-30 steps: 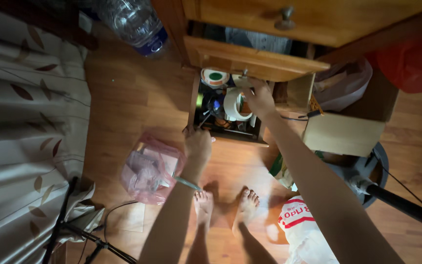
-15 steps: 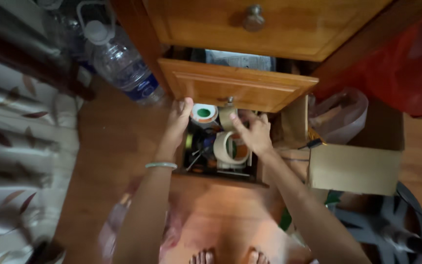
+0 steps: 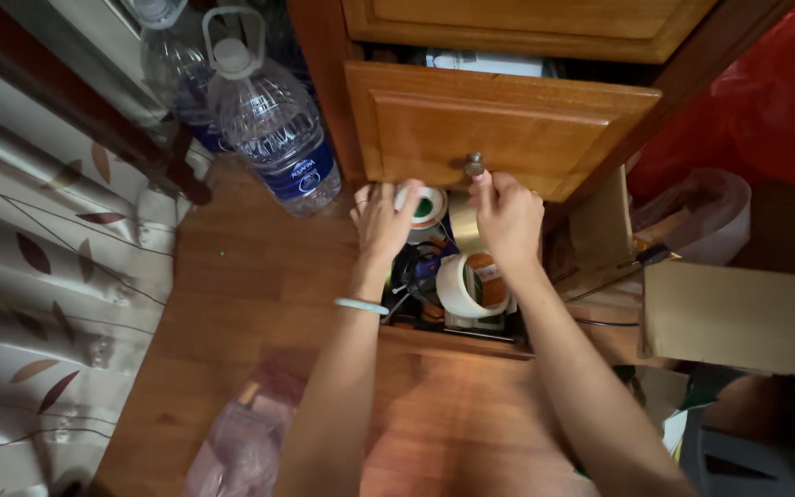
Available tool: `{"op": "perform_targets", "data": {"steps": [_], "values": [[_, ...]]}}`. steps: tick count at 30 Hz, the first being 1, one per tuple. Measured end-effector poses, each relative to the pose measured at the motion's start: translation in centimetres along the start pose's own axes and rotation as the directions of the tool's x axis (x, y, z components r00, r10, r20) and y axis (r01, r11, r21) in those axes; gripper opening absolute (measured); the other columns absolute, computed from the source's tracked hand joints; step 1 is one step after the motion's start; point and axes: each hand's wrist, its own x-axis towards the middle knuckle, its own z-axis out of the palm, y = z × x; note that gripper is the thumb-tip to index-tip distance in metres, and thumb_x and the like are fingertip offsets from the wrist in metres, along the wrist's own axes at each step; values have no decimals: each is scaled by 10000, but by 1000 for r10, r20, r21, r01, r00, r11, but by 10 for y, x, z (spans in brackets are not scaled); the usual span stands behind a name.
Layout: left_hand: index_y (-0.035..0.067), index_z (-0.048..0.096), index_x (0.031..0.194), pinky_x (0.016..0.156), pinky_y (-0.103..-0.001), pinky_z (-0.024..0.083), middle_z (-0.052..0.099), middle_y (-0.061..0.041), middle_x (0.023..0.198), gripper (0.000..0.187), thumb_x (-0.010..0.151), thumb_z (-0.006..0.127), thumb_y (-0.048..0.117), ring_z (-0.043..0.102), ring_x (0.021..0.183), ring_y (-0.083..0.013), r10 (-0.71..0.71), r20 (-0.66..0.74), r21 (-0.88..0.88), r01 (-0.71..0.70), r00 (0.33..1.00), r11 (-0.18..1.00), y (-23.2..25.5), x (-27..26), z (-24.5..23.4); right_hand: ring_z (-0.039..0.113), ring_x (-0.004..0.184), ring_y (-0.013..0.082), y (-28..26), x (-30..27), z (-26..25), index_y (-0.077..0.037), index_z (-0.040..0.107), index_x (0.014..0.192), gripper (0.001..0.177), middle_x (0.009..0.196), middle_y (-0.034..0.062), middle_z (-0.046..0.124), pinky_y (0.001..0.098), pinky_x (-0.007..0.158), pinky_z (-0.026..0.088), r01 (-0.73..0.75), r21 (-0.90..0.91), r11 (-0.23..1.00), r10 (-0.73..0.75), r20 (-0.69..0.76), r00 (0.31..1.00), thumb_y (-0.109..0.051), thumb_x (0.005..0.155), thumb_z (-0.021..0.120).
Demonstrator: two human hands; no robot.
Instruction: The person opens a wardrobe and places a white object inside. They then move to a vanity table, open a black cosmetic bag, and place a small white box inside. Finally, they open a drawer, sort through several plastic-wrapped items, and place them into a plastic bag on the floor.
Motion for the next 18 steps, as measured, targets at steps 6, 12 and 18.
{"op": "perform_targets", "data": {"steps": [6, 12, 18], "values": [[151, 699, 1224, 1049, -564, 373, 725, -99, 1183, 493, 769, 808, 307, 533, 1235, -340, 23, -123, 103, -10, 992, 995, 13, -11, -2, 747, 701, 269, -2, 12, 10, -34, 754, 868, 389, 716, 97, 740, 383, 666, 559, -110, 4, 994, 110, -32, 993, -344, 1044, 600], [46, 714, 1116, 964, -546, 450, 716, -191, 1063, 434, 743, 824, 239, 626, 1062, -388, 84, -249, 156, -46, 965, 987, 14, -2, 9, 751, 687, 215, -2, 15, 4, -21, 769, 897, 401, 715, 92, 751, 346, 661, 557, -151, 44, 988, 150, 20, 988, -374, 1026, 629], [22, 777, 915, 812, -468, 561, 733, -221, 895, 318, 665, 812, 216, 700, 861, -412, 108, -242, 25, -105, 964, 994, 16, 10, -4, 728, 676, 137, -1, 24, -6, -18, 796, 915, 403, 733, 79, 770, 291, 658, 547, -263, 111, 958, 246, 145, 958, -391, 998, 668]]}}
